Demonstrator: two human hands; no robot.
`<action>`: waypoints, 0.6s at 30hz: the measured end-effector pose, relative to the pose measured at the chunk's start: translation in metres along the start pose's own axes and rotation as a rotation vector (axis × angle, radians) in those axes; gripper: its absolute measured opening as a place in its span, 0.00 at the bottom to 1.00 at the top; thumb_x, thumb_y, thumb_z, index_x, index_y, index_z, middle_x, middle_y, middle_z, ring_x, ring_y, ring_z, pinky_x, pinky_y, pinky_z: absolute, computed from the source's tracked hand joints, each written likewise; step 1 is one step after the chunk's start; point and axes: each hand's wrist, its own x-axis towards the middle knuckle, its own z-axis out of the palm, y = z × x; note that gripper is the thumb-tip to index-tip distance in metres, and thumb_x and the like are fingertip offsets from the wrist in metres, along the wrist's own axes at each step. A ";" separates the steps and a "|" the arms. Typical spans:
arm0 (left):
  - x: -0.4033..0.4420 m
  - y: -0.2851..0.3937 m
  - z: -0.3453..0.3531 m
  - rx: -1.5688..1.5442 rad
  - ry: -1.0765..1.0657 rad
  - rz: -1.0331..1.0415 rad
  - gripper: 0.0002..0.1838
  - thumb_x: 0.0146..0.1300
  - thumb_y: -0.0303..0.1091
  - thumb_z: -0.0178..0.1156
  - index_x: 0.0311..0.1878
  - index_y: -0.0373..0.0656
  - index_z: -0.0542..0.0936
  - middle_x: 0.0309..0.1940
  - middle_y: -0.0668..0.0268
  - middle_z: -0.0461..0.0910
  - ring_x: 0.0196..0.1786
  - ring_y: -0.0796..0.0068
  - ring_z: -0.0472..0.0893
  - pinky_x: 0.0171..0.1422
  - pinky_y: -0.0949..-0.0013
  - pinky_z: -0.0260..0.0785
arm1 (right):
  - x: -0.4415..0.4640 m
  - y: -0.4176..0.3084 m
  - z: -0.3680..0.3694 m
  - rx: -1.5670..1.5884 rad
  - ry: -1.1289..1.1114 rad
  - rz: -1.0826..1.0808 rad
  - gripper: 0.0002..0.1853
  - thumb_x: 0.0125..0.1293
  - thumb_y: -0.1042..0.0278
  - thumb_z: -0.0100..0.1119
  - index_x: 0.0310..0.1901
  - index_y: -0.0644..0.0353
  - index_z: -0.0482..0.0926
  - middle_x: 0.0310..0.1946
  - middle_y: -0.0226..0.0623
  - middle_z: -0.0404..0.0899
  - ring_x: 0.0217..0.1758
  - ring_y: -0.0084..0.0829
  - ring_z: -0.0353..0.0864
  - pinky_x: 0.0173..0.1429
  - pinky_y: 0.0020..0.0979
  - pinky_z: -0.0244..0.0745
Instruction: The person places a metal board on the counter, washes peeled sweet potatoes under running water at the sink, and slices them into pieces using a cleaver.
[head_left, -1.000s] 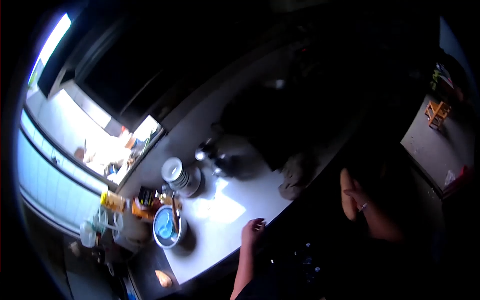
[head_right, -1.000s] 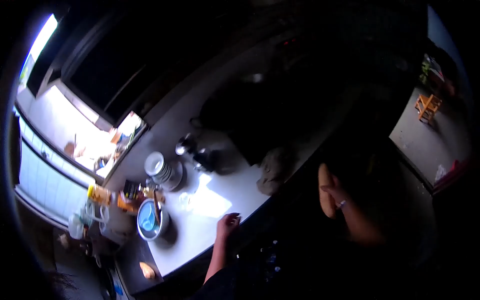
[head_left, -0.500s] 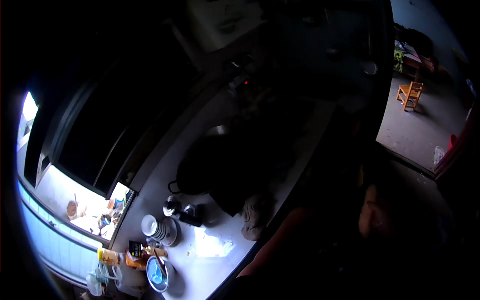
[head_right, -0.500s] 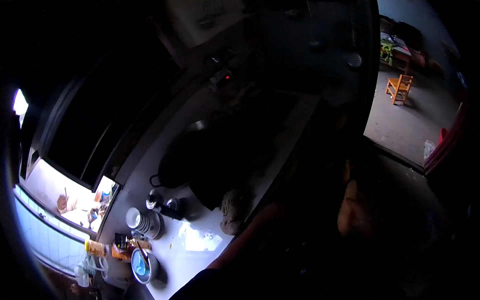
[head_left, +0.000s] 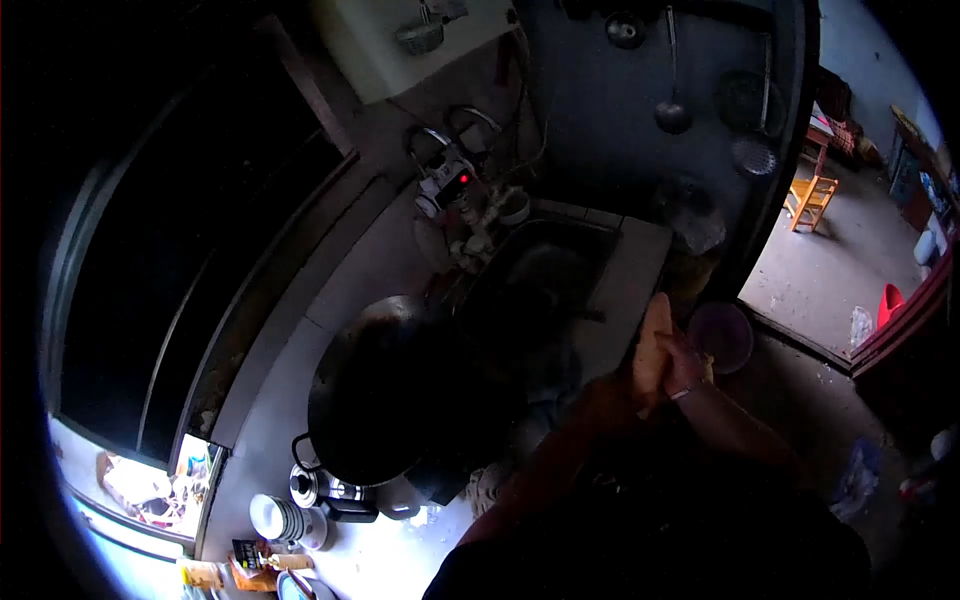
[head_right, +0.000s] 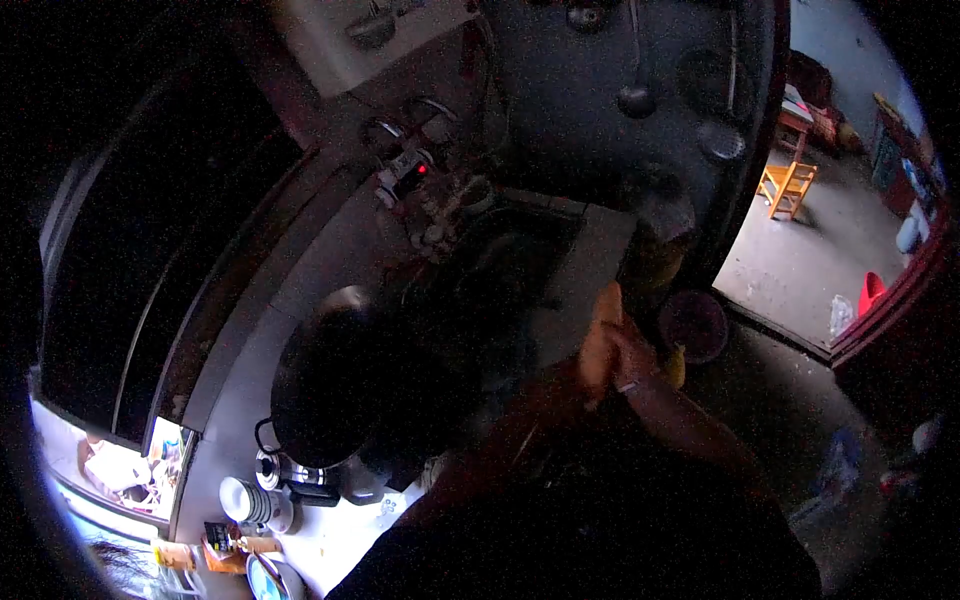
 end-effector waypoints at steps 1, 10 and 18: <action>0.017 -0.019 -0.012 -0.094 -0.029 -0.057 0.35 0.53 0.47 0.62 0.61 0.42 0.64 0.51 0.53 0.75 0.51 0.55 0.76 0.55 0.60 0.67 | 0.009 0.000 0.018 0.106 -0.096 0.037 0.26 0.58 0.64 0.59 0.59 0.57 0.66 0.48 0.35 0.71 0.51 0.35 0.72 0.53 0.39 0.69; 0.028 -0.061 -0.082 -0.020 0.364 -0.288 0.38 0.55 0.51 0.61 0.62 0.36 0.61 0.50 0.49 0.75 0.52 0.54 0.75 0.54 0.60 0.67 | 0.120 0.052 0.105 0.146 -0.224 0.307 0.20 0.61 0.56 0.56 0.50 0.59 0.71 0.43 0.36 0.75 0.46 0.34 0.75 0.53 0.39 0.70; 0.064 -0.113 -0.120 0.036 0.641 -0.559 0.36 0.55 0.48 0.61 0.59 0.31 0.62 0.45 0.43 0.75 0.49 0.46 0.76 0.49 0.57 0.70 | 0.220 0.107 0.144 0.177 -0.385 0.625 0.26 0.61 0.48 0.56 0.54 0.59 0.69 0.46 0.35 0.74 0.49 0.34 0.74 0.55 0.39 0.69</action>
